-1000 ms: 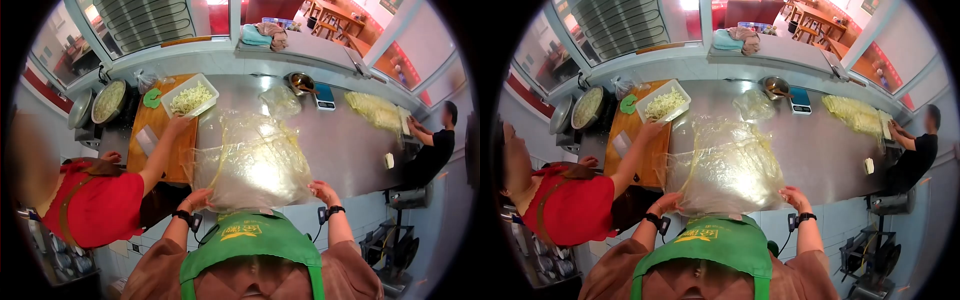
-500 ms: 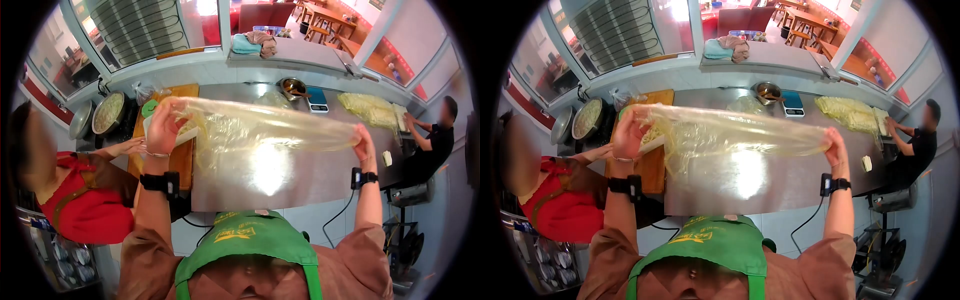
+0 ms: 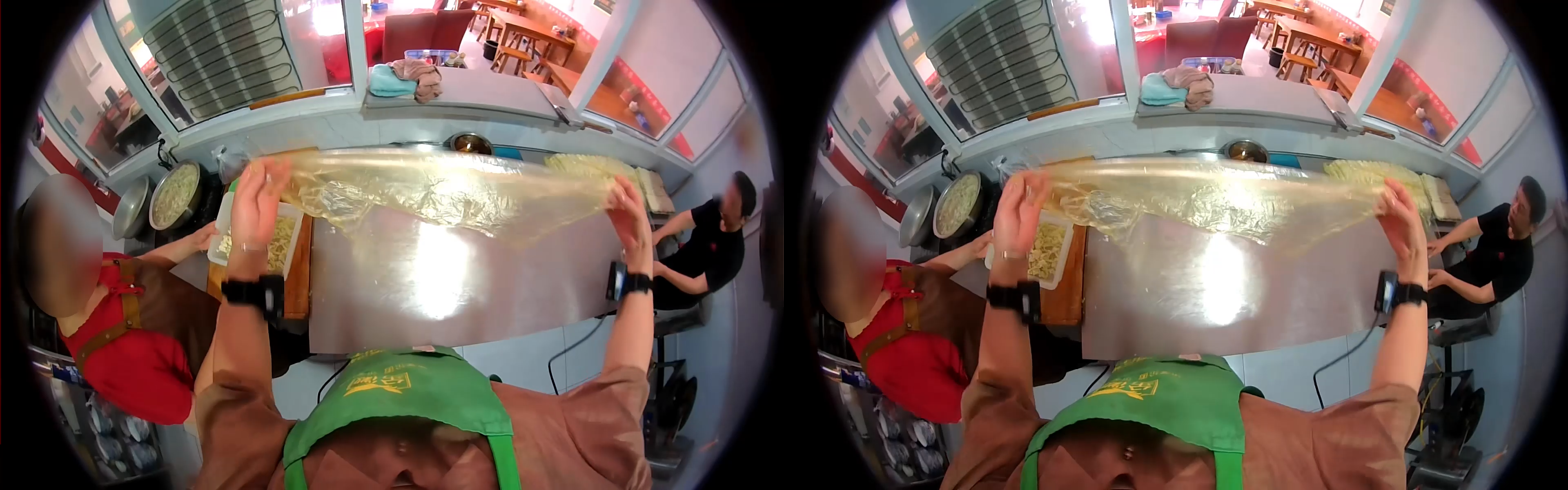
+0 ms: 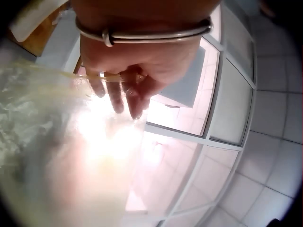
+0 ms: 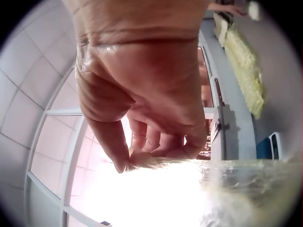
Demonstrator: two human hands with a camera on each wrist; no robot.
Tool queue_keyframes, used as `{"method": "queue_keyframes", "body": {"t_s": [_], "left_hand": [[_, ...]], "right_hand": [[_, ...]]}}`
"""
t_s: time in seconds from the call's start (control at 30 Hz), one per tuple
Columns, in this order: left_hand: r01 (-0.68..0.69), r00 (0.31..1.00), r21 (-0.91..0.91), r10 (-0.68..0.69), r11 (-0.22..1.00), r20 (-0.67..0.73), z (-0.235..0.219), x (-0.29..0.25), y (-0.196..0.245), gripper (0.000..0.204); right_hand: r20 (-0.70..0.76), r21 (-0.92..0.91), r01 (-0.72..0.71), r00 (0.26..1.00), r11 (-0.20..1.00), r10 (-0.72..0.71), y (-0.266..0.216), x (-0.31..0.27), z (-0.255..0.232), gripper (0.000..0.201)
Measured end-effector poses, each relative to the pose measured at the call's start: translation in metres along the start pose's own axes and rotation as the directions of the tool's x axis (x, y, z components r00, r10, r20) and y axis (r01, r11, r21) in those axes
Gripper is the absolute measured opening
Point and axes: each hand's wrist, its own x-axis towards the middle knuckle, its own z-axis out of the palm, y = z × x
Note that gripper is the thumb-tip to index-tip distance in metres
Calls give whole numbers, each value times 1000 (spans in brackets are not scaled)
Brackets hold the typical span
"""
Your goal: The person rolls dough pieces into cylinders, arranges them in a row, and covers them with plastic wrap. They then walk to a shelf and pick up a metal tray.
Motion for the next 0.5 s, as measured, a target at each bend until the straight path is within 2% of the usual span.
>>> {"method": "queue_keyframes", "body": {"t_s": [0.03, 0.07, 0.1, 0.13, 0.2, 0.27, 0.33, 0.4, 0.43, 0.47, 0.5], "left_hand": [[-13, 1000, 93, 11, 996, 18, 5, -23, 1, 15], [-28, 999, 192, 22, 981, 34, 8, -50, 4, 13], [73, 997, 129, -71, 989, -17, -9, -77, -2, 11], [165, 985, 57, -161, 985, -64, -31, -103, -14, 11], [317, 943, 162, -292, 935, -159, -49, -152, -32, 9], [539, 838, 210, -495, 816, -230, -83, -197, -53, 5], [635, 760, 240, -537, 734, -366, -104, -234, -77, 4], [747, 629, 162, -607, 644, -486, -127, -264, -91, 5], [772, 590, 148, -611, 618, -529, -132, -274, -94, 4], [769, 587, 142, -603, 623, -540, -138, -284, -95, 4], [814, 513, 60, -667, 577, -540, -137, -287, -91, 3]], "right_hand": [[-33, -40, -8, 999, 999, 7, 5, -17, 0, 42], [16, -102, -43, 999, 994, 45, 13, -33, -11, 36], [72, -103, -94, 992, 990, 102, 28, -49, -25, 32], [-31, -190, -142, 990, 972, 138, 43, -72, -24, 26], [-159, -265, -308, 949, 914, 274, 80, -111, -28, 20], [-183, -234, -422, 904, 876, 387, 123, -147, -37, 19], [-185, -186, -507, 859, 842, 477, 168, -179, -51, 19], [-264, -85, -646, 749, 759, 607, 196, -203, -52, 21], [-326, -90, -712, 681, 696, 655, 202, -209, -44, 21], [-313, -97, -715, 682, 692, 661, 206, -213, -41, 21], [-322, -89, -749, 646, 657, 692, 209, -216, -39, 21]]}}
